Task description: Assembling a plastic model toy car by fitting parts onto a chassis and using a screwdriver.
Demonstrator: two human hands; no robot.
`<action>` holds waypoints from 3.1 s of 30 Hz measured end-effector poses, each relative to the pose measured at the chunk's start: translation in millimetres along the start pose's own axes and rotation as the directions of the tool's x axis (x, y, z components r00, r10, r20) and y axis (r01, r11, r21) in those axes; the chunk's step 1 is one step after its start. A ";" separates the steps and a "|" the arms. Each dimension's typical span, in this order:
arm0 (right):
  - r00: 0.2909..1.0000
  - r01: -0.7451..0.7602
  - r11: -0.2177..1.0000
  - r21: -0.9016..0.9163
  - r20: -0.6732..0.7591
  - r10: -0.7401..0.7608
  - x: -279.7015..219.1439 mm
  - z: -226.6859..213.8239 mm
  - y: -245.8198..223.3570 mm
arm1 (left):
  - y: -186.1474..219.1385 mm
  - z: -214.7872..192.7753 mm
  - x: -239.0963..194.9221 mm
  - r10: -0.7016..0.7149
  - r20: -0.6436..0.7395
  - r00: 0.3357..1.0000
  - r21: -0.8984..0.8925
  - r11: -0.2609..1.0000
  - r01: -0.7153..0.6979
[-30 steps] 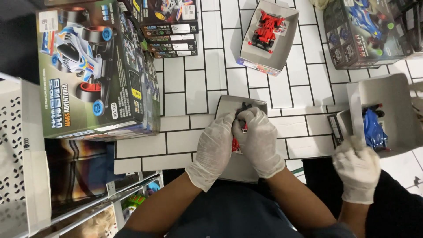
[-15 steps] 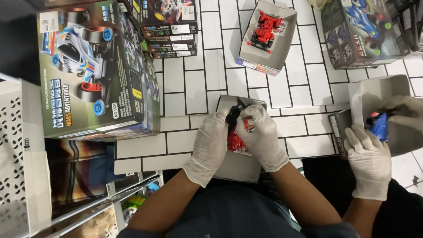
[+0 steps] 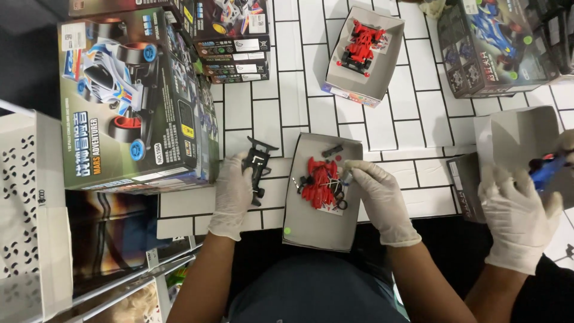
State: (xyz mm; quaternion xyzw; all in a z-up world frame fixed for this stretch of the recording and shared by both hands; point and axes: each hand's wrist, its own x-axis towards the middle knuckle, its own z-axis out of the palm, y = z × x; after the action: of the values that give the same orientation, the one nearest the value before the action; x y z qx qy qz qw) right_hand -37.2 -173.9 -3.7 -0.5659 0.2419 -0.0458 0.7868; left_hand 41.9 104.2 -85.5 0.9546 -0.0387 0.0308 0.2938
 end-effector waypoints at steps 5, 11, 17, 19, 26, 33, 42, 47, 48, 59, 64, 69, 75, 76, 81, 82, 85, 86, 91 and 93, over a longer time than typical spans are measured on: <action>1.000 0.014 0.982 -0.186 0.000 -0.015 -8.5 2.0 -6.6 | 11.3 7.1 -6.9 0.052 -0.046 0.998 0.325 0.945 -0.034; 0.997 -0.038 0.944 -0.327 0.050 0.057 -15.0 6.1 0.3 | 121.2 -34.9 -35.4 0.282 -0.058 0.958 -0.290 0.913 -0.287; 0.999 -0.010 0.952 -0.305 0.039 0.024 -36.6 32.1 -24.1 | 124.0 1.1 -48.6 0.315 0.067 0.947 -0.484 0.840 -0.246; 1.000 0.014 0.945 -0.328 0.022 -0.007 -35.1 20.5 -34.8 | 121.2 -4.6 -45.6 0.189 0.102 0.977 -0.544 0.833 -0.104; 0.990 0.087 0.595 -0.799 0.005 -0.137 -1.1 -61.6 -11.6 | 102.7 -27.5 -36.8 -0.137 0.198 0.971 -0.605 0.762 0.231; 0.998 -0.050 0.426 -0.904 -0.059 -0.008 14.9 -42.1 41.0 | 109.5 -23.6 -43.0 -0.237 0.225 0.945 -0.525 0.788 0.323; 0.979 0.154 0.492 -0.857 0.064 -0.195 45.0 -28.9 35.4 | 115.0 -34.0 -40.3 -0.221 0.161 0.962 -0.572 0.774 0.273; 0.776 0.226 0.107 -0.968 0.113 -0.620 95.8 -130.3 98.8 | 110.1 -29.5 -45.7 -0.232 0.158 0.960 -0.603 0.747 0.280; 0.712 0.150 0.085 -0.985 0.048 -0.701 102.6 -148.8 109.2 | 109.7 -28.6 -46.7 -0.230 0.142 0.963 -0.617 0.740 0.268; 0.937 -0.188 0.007 -0.982 -0.181 -0.298 76.3 -121.1 69.4 | 112.7 -10.0 -45.4 0.056 0.051 0.997 -0.646 0.763 -0.010; 0.935 -0.178 0.043 -0.983 -0.183 -0.303 69.4 -119.5 65.9 | 114.6 -10.4 -46.1 0.046 0.062 0.997 -0.670 0.742 0.008; 0.726 0.454 0.447 -0.771 0.028 -0.687 45.2 -99.8 54.3 | 120.6 -12.2 -49.3 -0.024 0.112 0.993 -0.654 0.751 0.092; 0.767 0.567 0.693 -0.445 0.593 -0.247 5.1 -86.1 56.9 | 148.2 -18.9 -69.6 -0.084 0.309 0.947 -0.679 0.678 0.282; 0.764 0.567 0.694 -0.442 0.597 -0.244 -8.3 -65.1 36.4 | 148.8 -16.8 -70.8 -0.090 0.307 0.948 -0.678 0.678 0.284; 0.844 0.343 0.838 -0.425 0.531 -0.076 -34.0 -15.8 11.9 | 150.0 -13.9 -76.0 0.039 0.285 0.958 -0.695 0.696 0.179; 0.842 0.345 0.837 -0.424 0.534 -0.077 -35.3 -10.7 12.3 | 149.3 -13.4 -76.1 0.038 0.282 0.959 -0.696 0.696 0.177; 0.996 0.090 0.955 -0.282 0.049 -0.080 -45.3 0.9 12.0 | 146.6 -11.4 -83.2 0.034 0.282 0.959 -0.691 0.700 0.178; 0.989 0.145 0.944 -0.296 0.054 -0.135 -48.4 4.5 9.2 | 145.5 -10.7 -85.3 0.081 0.255 0.963 -0.667 0.736 0.115; 0.976 0.210 0.897 -0.390 0.142 -0.167 -43.2 -3.9 11.1 | 142.7 -14.0 -85.3 0.167 0.230 0.959 -0.673 0.739 0.033; 0.923 0.317 0.794 -0.518 0.362 -0.133 -34.9 -12.5 11.6 | 140.6 -17.1 -83.7 0.164 0.217 0.962 -0.654 0.756 0.018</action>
State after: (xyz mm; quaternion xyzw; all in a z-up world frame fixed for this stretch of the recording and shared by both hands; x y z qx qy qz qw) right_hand -75.6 -168.5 -5.8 -0.7989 0.0494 0.0221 0.5990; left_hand -55.0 2.6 0.3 0.7862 -0.1228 -0.0989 0.5975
